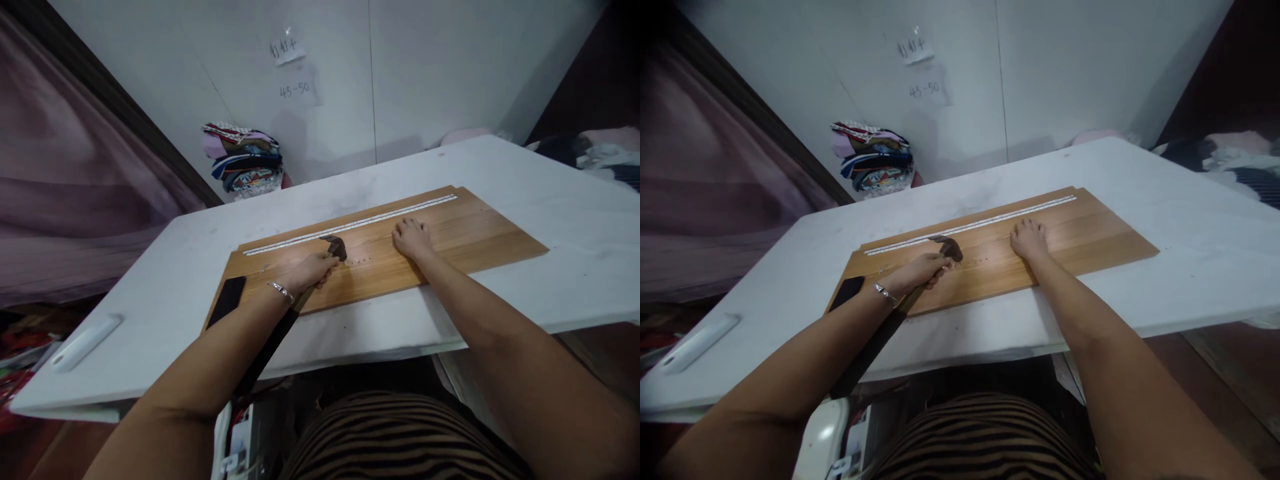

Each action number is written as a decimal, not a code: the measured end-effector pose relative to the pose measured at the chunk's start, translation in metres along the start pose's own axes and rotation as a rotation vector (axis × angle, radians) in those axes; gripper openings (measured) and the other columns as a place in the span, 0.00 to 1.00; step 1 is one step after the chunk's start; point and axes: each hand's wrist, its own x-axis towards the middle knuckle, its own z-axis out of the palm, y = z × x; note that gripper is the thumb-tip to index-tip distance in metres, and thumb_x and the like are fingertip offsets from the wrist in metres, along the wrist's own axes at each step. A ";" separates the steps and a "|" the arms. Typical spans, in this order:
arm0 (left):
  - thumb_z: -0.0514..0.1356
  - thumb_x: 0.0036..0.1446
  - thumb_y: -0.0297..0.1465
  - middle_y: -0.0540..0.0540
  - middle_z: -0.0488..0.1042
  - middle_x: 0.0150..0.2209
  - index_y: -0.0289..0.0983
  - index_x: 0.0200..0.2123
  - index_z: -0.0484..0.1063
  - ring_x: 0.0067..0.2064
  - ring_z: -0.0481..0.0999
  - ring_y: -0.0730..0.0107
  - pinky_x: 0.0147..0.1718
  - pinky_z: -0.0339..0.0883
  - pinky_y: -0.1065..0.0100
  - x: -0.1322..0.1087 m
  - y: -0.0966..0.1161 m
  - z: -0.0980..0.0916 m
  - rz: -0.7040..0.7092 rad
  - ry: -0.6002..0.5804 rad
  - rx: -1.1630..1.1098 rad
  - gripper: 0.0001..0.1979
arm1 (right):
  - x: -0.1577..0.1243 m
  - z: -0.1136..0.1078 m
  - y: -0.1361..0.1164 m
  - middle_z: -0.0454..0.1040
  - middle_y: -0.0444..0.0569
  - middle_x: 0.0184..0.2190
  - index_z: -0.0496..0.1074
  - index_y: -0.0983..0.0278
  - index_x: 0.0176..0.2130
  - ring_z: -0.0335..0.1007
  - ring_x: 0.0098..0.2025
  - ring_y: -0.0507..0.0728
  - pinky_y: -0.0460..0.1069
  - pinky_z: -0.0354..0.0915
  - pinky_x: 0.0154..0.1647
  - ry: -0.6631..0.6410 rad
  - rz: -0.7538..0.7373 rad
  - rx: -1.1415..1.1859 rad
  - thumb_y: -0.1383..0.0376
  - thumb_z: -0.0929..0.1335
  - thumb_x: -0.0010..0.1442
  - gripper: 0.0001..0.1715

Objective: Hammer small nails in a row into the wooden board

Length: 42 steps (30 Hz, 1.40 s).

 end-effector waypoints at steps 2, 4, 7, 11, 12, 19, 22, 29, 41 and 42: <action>0.61 0.63 0.36 0.56 0.62 0.22 0.38 0.33 0.67 0.18 0.59 0.80 0.17 0.54 0.74 -0.001 0.002 0.000 -0.003 -0.006 -0.007 0.09 | 0.000 -0.001 0.000 0.73 0.64 0.57 0.75 0.66 0.51 0.61 0.62 0.68 0.63 0.55 0.61 0.003 -0.001 -0.002 0.61 0.55 0.70 0.25; 0.61 0.64 0.36 0.56 0.62 0.22 0.38 0.34 0.67 0.18 0.58 0.80 0.16 0.53 0.74 -0.001 0.002 0.001 -0.005 -0.004 -0.013 0.09 | -0.001 -0.001 -0.001 0.73 0.64 0.57 0.75 0.66 0.51 0.62 0.62 0.68 0.63 0.55 0.61 0.004 -0.001 -0.005 0.61 0.55 0.70 0.25; 0.60 0.65 0.36 0.57 0.61 0.21 0.39 0.34 0.66 0.17 0.58 0.80 0.16 0.53 0.74 -0.003 0.002 0.005 -0.023 0.011 -0.004 0.09 | -0.001 -0.001 -0.001 0.73 0.64 0.57 0.75 0.66 0.51 0.62 0.62 0.68 0.63 0.55 0.61 -0.001 -0.002 -0.005 0.61 0.55 0.70 0.25; 0.58 0.66 0.36 0.56 0.61 0.20 0.39 0.34 0.66 0.17 0.59 0.78 0.17 0.54 0.73 -0.003 0.001 0.007 -0.034 0.008 0.011 0.09 | 0.000 -0.001 0.000 0.72 0.64 0.58 0.75 0.66 0.51 0.61 0.62 0.68 0.63 0.55 0.61 -0.007 -0.001 -0.003 0.61 0.55 0.70 0.25; 0.58 0.66 0.35 0.56 0.61 0.20 0.38 0.34 0.66 0.17 0.59 0.78 0.17 0.54 0.73 -0.003 0.001 0.007 -0.030 0.011 0.009 0.09 | 0.000 -0.001 0.000 0.72 0.64 0.58 0.75 0.66 0.51 0.61 0.62 0.68 0.63 0.54 0.61 -0.008 -0.002 -0.002 0.61 0.55 0.70 0.25; 0.60 0.64 0.36 0.56 0.62 0.22 0.38 0.34 0.68 0.18 0.59 0.80 0.16 0.54 0.74 -0.002 0.001 0.000 0.001 -0.003 0.014 0.08 | -0.001 0.000 0.001 0.72 0.63 0.58 0.75 0.66 0.52 0.60 0.63 0.67 0.62 0.54 0.62 -0.002 -0.004 -0.001 0.61 0.55 0.70 0.25; 0.60 0.64 0.36 0.56 0.61 0.21 0.38 0.35 0.67 0.18 0.59 0.79 0.17 0.54 0.73 0.000 0.000 0.002 -0.003 0.002 0.015 0.09 | -0.001 0.000 0.001 0.72 0.63 0.58 0.75 0.66 0.52 0.61 0.62 0.68 0.63 0.54 0.61 -0.006 -0.002 -0.001 0.61 0.55 0.70 0.25; 0.59 0.66 0.36 0.56 0.62 0.21 0.39 0.35 0.66 0.18 0.59 0.78 0.17 0.54 0.73 0.000 -0.003 0.007 -0.018 0.005 0.005 0.09 | -0.002 -0.004 -0.002 0.72 0.64 0.58 0.75 0.67 0.52 0.61 0.63 0.68 0.62 0.54 0.61 -0.009 -0.002 0.000 0.61 0.55 0.70 0.26; 0.60 0.64 0.38 0.56 0.62 0.21 0.39 0.35 0.66 0.18 0.59 0.79 0.17 0.54 0.74 0.005 -0.007 0.004 -0.012 -0.005 0.007 0.10 | 0.000 0.000 0.001 0.72 0.63 0.57 0.75 0.66 0.51 0.61 0.62 0.68 0.63 0.54 0.61 -0.006 -0.004 -0.004 0.61 0.55 0.70 0.25; 0.60 0.65 0.38 0.56 0.62 0.21 0.39 0.35 0.66 0.18 0.59 0.79 0.17 0.54 0.74 0.005 -0.008 0.004 -0.015 -0.005 0.002 0.10 | -0.001 -0.001 0.000 0.72 0.63 0.57 0.75 0.66 0.51 0.61 0.62 0.68 0.63 0.54 0.61 -0.005 -0.004 -0.004 0.61 0.55 0.70 0.25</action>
